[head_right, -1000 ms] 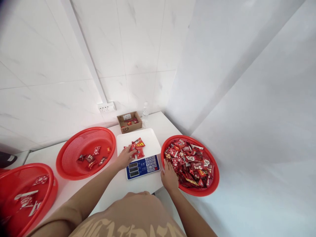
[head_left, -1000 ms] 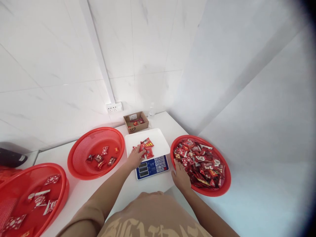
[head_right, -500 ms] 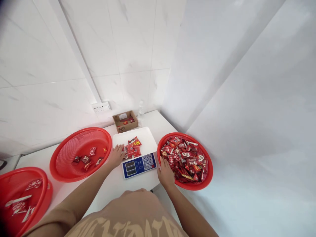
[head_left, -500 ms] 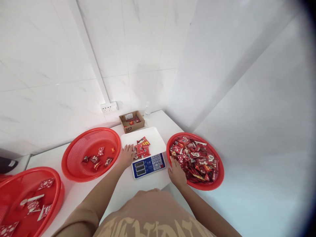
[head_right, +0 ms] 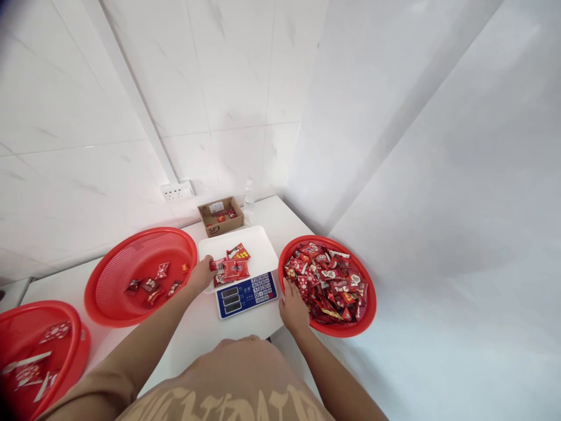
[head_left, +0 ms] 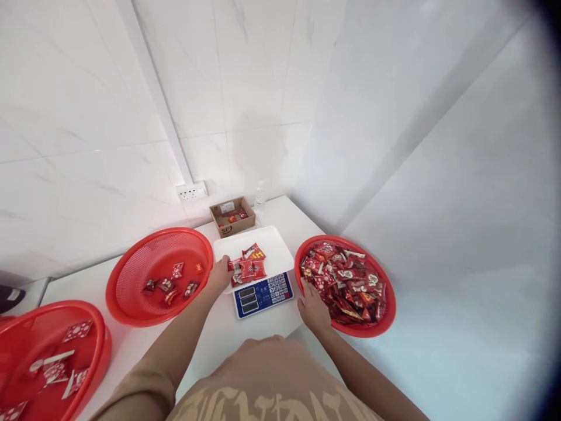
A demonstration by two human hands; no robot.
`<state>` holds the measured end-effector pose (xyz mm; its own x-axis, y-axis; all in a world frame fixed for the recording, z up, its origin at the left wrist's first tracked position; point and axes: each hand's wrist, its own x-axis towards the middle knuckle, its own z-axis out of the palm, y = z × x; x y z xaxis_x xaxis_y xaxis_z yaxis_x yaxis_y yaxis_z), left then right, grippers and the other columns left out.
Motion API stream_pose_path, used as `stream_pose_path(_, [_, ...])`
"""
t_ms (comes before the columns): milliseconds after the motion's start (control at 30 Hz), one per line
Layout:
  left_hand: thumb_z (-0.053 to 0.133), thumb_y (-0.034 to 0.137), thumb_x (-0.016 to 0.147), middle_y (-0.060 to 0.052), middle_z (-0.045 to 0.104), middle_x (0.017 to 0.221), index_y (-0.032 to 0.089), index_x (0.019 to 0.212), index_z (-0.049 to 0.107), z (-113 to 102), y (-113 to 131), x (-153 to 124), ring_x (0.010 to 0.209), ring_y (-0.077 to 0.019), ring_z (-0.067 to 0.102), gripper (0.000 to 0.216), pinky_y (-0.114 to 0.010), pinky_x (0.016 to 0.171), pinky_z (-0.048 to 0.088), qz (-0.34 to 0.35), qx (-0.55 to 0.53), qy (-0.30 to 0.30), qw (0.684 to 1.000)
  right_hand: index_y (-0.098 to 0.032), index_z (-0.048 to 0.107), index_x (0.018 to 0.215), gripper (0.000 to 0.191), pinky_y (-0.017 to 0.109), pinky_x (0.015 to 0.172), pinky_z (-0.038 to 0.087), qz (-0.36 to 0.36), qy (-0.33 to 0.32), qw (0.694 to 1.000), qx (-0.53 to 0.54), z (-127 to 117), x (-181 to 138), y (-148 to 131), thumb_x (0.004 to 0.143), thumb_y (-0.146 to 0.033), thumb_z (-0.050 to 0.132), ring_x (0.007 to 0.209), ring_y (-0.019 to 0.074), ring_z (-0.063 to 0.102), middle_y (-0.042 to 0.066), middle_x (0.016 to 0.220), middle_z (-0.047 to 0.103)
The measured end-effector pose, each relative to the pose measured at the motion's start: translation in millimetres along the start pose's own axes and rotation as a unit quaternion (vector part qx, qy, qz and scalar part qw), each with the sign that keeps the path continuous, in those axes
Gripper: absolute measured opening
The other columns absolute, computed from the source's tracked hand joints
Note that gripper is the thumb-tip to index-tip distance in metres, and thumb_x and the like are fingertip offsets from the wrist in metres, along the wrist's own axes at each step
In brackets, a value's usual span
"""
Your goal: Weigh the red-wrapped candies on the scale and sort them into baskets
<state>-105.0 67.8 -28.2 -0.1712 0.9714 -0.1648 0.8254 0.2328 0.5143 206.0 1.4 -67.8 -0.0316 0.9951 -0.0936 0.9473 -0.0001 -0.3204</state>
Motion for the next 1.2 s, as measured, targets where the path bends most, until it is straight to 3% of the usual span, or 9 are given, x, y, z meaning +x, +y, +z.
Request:
stream_pose_path(167, [0.063,0.018,0.072,-0.001,0.062,0.074,0.020,0.093,0.052,-6,-6,-13,0.071,-0.0165,0.060,0.025,-0.028,0.069,0.044,-0.043,-0.118,0.019,0.992,-0.013,0.032,0.140,0.058,0.035,0.104,0.036,0.007,0.000,1.000,0.015,-2,-1,-2,0.083,-0.019,0.038,0.131,0.0222,0.036,0.012,0.141,0.042])
stream_pose_path(333, [0.057,0.022,0.077,0.001,0.059,0.079,0.020,0.096,0.047,-16,-8,-36,0.066,-0.0111,0.059,0.021,-0.026,0.066,0.050,-0.077,-0.291,0.050,0.952,-0.014,0.036,0.139,0.060,0.039,0.105,0.034,0.011,0.022,0.996,0.084,-1,1,-2,0.080,-0.021,0.044,0.132,0.0239,0.036,0.013,0.140,0.043])
stream_pose_path(367, [0.060,0.021,0.076,0.002,0.059,0.080,0.020,0.094,0.047,-19,-8,-43,0.066,-0.0101,0.059,0.022,-0.025,0.067,0.050,-0.087,-0.355,0.041,0.930,-0.014,0.038,0.137,0.059,0.039,0.105,0.034,0.010,0.032,0.993,0.112,-2,3,0,0.079,-0.023,0.045,0.131,0.0243,0.037,0.013,0.139,0.044])
stream_pose_path(500, [0.071,0.007,0.063,0.003,0.060,0.076,0.019,0.086,0.052,-31,-11,-73,0.063,-0.0096,0.060,0.032,-0.025,0.068,0.053,-0.170,-0.610,-0.039,0.773,-0.011,0.046,0.130,0.053,0.037,0.106,0.033,0.060,0.099,0.965,0.236,-6,12,19,0.082,-0.033,0.043,0.124,0.0225,0.045,0.014,0.133,0.051])
stream_pose_path(567, [0.071,0.002,0.061,0.002,0.062,0.077,0.019,0.083,0.053,-33,-12,-90,0.066,-0.0106,0.062,0.034,-0.023,0.066,0.053,-0.199,-0.631,-0.064,0.747,-0.010,0.047,0.129,0.052,0.036,0.105,0.034,0.109,0.131,0.953,0.250,-10,16,33,0.082,-0.034,0.042,0.122,0.0226,0.047,0.014,0.130,0.053])
stream_pose_path(667, [0.072,0.001,0.062,0.002,0.063,0.076,0.019,0.079,0.053,-30,-11,-111,0.067,-0.0104,0.063,0.032,-0.019,0.061,0.051,-0.215,-0.632,-0.112,0.736,-0.009,0.045,0.131,0.055,0.037,0.105,0.033,0.139,0.140,0.957,0.212,-14,22,53,0.080,-0.031,0.044,0.124,0.0247,0.044,0.016,0.132,0.050])
stream_pose_path(833, [0.077,0.014,0.065,0.005,0.060,0.071,0.020,0.081,0.057,-22,-4,-128,0.063,-0.0065,0.058,0.027,-0.018,0.062,0.048,-0.192,-0.647,-0.213,0.706,-0.009,0.036,0.138,0.066,0.040,0.102,0.034,0.193,0.091,0.958,0.192,-18,35,66,0.077,-0.029,0.050,0.123,0.0293,0.045,0.018,0.134,0.048])
stream_pose_path(1067, [0.073,0.031,0.071,0.004,0.062,0.076,0.022,0.096,0.060,-21,0,-127,0.063,-0.0058,0.055,0.029,-0.018,0.060,0.044,-0.164,-0.638,-0.246,0.711,-0.011,0.044,0.131,0.058,0.035,0.098,0.037,0.215,0.124,0.937,0.244,-28,66,67,0.079,-0.036,0.048,0.119,0.0256,0.049,0.015,0.131,0.053])
stream_pose_path(1200, [0.073,0.032,0.071,0.002,0.063,0.080,0.022,0.097,0.061,-19,2,-125,0.065,-0.0071,0.057,0.031,-0.019,0.063,0.044,-0.161,-0.634,-0.248,0.715,-0.013,0.058,0.113,0.044,0.032,0.085,0.044,0.256,0.133,0.917,0.277,-28,85,68,0.075,-0.035,0.051,0.099,0.0241,0.060,0.012,0.105,0.066])
